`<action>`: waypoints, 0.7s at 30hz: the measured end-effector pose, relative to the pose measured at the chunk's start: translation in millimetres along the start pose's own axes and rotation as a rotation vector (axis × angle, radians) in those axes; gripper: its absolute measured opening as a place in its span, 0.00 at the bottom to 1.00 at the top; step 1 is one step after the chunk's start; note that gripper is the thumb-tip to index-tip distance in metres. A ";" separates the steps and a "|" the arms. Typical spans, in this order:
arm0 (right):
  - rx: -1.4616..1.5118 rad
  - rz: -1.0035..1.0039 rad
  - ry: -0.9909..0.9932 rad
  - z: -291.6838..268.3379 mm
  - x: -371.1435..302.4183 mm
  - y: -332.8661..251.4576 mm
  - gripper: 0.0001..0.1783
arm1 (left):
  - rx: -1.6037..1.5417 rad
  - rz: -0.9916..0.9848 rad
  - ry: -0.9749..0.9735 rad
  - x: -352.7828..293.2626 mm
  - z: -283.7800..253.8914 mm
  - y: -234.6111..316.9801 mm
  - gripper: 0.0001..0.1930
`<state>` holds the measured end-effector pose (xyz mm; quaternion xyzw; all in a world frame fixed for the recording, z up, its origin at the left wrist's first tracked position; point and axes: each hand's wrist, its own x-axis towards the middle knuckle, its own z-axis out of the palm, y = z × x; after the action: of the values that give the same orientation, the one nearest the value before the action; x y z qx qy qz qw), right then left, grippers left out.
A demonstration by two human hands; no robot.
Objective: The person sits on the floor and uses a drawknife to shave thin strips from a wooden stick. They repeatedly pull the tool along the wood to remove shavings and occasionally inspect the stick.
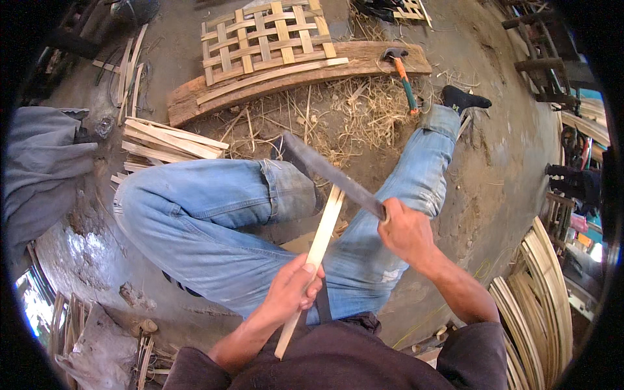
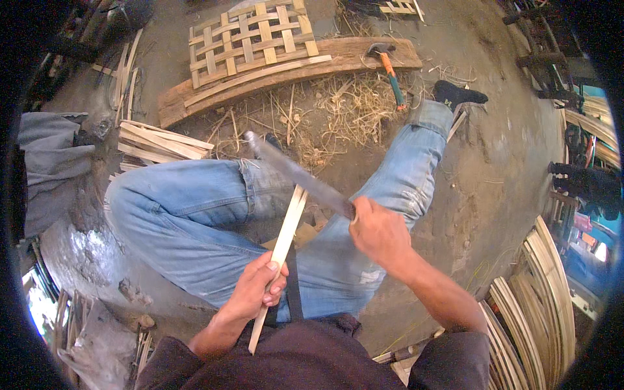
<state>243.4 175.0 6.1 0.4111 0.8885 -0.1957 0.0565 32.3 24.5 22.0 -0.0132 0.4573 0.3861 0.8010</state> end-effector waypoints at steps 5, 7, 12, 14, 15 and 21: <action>-0.011 -0.001 -0.001 0.0 2.7 2.9 0.08 | 0.015 0.005 0.005 -1.9 0.1 -1.5 0.11; 0.032 0.163 0.118 -2.9 24.6 24.3 0.07 | 0.032 0.004 0.015 -1.8 -0.9 -0.9 0.11; 0.008 0.018 -0.092 11.2 3.0 4.3 0.11 | 0.123 0.093 0.019 3.2 -2.8 -5.2 0.12; 0.255 0.220 -0.071 11.4 14.8 7.7 0.13 | 0.147 0.110 0.042 7.9 -8.3 -6.0 0.12; 0.545 0.380 -0.049 6.7 28.3 9.6 0.15 | 0.238 0.132 0.005 11.3 -14.6 -5.5 0.14; 1.221 0.590 0.291 11.5 68.1 -30.7 0.17 | 0.638 0.413 -0.026 37.4 -16.1 9.7 0.19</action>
<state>175.0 200.7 -13.0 0.6159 0.4689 -0.5799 -0.2538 25.2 48.0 -11.9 0.3341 0.5375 0.3778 0.6758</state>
